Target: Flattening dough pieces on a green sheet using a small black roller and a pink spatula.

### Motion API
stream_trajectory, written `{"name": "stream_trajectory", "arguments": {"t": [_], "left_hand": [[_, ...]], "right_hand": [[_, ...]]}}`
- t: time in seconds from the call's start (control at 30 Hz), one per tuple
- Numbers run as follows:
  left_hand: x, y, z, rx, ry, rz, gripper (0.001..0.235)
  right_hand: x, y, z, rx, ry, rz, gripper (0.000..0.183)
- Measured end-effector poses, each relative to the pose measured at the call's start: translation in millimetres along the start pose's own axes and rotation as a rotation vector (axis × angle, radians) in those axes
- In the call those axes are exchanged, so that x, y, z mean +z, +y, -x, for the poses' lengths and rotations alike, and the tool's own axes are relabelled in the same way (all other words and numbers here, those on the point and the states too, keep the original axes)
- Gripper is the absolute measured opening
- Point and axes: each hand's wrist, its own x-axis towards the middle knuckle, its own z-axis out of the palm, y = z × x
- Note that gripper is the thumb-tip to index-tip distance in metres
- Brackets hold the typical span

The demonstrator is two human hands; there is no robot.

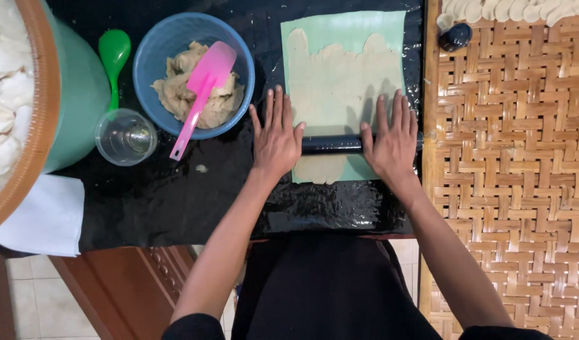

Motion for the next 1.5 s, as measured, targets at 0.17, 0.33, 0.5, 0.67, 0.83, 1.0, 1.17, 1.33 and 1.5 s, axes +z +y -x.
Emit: {"name": "stream_trajectory", "arguments": {"t": [0.17, 0.33, 0.5, 0.67, 0.83, 1.0, 1.17, 1.33, 1.5], "left_hand": [[12, 11, 38, 0.004, -0.05, -0.04, 0.064], [1, 28, 90, 0.03, -0.034, -0.023, 0.07], [-2, 35, 137, 0.103, -0.094, -0.085, 0.072], [-8, 41, 130, 0.08, -0.082, -0.024, 0.07], [-4, 28, 58, -0.024, -0.061, -0.014, 0.07], [7, 4, -4, -0.072, 0.011, -0.037, 0.072], [6, 11, 19, -0.076, -0.02, -0.062, 0.068], [2, 32, 95, -0.024, 0.023, -0.042, 0.069], [-12, 37, 151, 0.09, -0.123, -0.004, 0.068]], "right_hand": [[-5, -10, 42, 0.051, -0.074, -0.141, 0.063], [-10, -17, 98, 0.046, -0.107, -0.125, 0.064], [-18, -19, 145, 0.014, -0.12, -0.137, 0.062], [-25, -20, 132, 0.025, -0.061, -0.165, 0.059], [-23, -12, 59, 0.138, -0.137, -0.142, 0.047], [-4, 2, -5, 0.044, -0.061, -0.106, 0.066], [9, 2, 21, 0.029, -0.079, -0.077, 0.064], [-17, -14, 97, 0.018, -0.1, -0.213, 0.064], [-41, -27, 140, 0.008, -0.071, -0.192, 0.07]]}}
